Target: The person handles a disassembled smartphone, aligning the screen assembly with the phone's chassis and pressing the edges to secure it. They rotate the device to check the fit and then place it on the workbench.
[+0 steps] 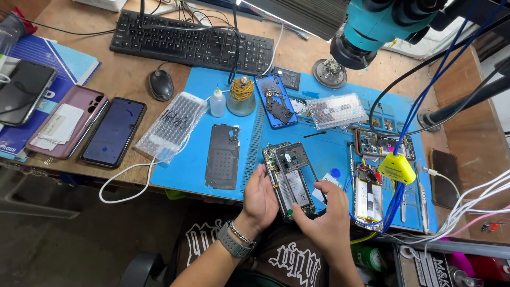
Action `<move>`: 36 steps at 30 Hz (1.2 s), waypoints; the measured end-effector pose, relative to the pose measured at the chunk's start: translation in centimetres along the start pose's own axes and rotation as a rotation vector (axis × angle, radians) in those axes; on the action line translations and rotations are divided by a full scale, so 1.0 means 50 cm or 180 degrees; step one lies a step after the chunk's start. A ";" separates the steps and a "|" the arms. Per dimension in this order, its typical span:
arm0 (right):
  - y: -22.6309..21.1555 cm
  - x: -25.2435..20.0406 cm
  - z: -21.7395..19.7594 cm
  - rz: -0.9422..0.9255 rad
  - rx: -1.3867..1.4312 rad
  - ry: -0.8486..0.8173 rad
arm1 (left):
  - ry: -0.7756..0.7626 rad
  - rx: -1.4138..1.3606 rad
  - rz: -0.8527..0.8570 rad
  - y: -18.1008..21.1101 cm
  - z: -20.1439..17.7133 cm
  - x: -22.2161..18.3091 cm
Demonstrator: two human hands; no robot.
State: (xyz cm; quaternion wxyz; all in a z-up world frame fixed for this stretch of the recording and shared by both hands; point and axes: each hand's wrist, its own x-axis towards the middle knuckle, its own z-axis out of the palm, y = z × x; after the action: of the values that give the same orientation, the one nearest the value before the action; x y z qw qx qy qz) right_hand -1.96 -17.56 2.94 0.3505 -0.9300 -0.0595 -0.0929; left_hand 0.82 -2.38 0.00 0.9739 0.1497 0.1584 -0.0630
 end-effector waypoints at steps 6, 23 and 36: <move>0.008 -0.001 0.040 -0.0426 -0.0154 0.0258 | 0.0267 0.0029 0.0083 -0.016 -0.005 0.007; 0.000 -0.004 0.063 -0.0680 -0.0214 0.0425 | 0.0097 0.0000 -0.0084 -0.021 -0.017 0.007; 0.001 -0.008 0.064 -0.0663 -0.0275 0.0370 | 0.0068 -0.0136 -0.0058 -0.024 -0.018 0.008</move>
State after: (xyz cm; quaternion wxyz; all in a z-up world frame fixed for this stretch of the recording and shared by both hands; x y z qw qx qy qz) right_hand -1.91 -15.48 0.48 0.3015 -0.9261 -0.1312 -0.1850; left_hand 0.74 -3.29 -1.27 0.9746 0.1280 0.1714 -0.0668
